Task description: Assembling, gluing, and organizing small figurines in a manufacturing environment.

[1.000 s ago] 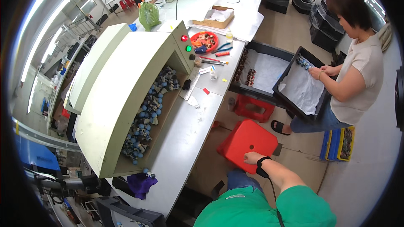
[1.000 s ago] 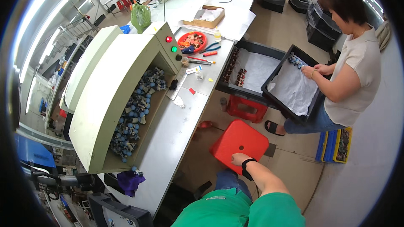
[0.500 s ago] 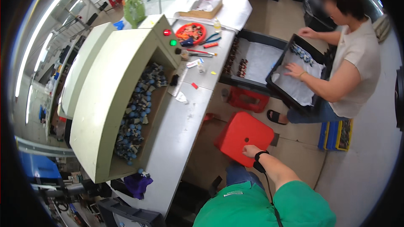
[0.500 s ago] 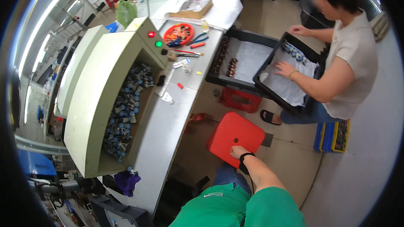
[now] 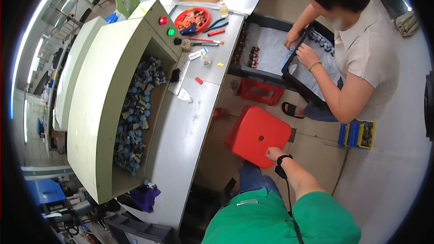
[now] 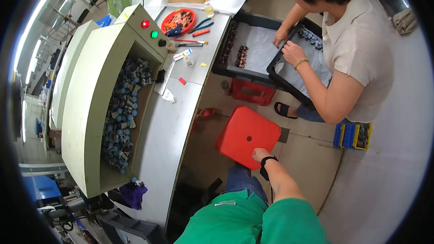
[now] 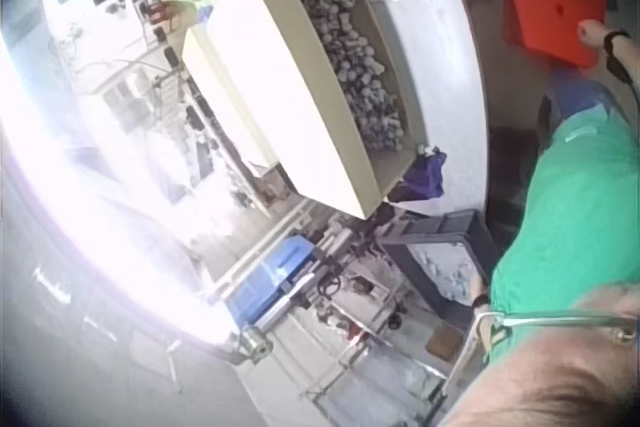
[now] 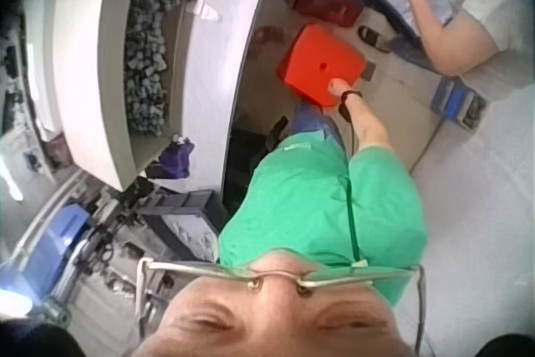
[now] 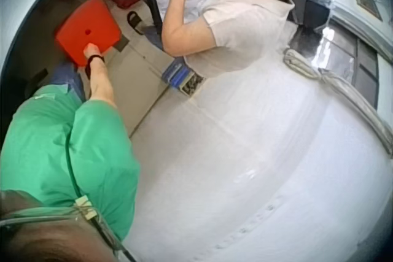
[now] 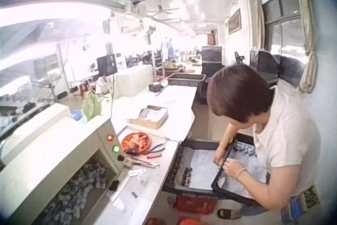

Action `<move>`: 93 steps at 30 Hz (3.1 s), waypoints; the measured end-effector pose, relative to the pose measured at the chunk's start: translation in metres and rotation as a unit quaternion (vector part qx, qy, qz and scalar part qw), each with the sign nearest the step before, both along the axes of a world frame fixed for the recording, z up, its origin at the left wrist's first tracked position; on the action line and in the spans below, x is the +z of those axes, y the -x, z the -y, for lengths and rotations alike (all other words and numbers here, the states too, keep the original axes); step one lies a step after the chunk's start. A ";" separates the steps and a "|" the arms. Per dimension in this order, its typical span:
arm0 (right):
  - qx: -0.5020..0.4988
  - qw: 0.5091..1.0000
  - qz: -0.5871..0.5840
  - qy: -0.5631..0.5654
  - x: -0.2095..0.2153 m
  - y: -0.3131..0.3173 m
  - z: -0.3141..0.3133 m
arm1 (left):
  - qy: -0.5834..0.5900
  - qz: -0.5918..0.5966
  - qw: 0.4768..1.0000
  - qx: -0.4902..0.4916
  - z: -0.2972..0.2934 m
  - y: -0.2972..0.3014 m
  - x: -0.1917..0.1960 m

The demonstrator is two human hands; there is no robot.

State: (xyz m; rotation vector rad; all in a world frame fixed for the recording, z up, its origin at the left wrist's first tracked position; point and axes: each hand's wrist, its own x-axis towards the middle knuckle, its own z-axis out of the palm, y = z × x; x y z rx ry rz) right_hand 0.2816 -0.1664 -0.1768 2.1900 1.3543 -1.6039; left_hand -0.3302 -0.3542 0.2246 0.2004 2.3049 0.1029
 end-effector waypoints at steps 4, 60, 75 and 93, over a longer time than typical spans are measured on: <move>0.016 1.000 -0.009 -0.010 -0.010 0.017 -0.016 | -0.008 -0.037 0.999 0.022 0.018 -0.003 0.003; 0.020 0.998 -0.054 -0.029 -0.006 0.031 -0.034 | -0.051 -0.205 0.967 -0.142 0.140 0.126 -0.106; -0.018 0.999 -0.041 0.003 -0.004 0.005 -0.011 | -0.061 -0.241 0.955 -0.163 0.157 0.144 -0.083; -0.009 0.999 -0.038 -0.018 0.000 0.009 -0.016 | -0.082 -0.277 0.943 -0.166 0.166 0.150 -0.081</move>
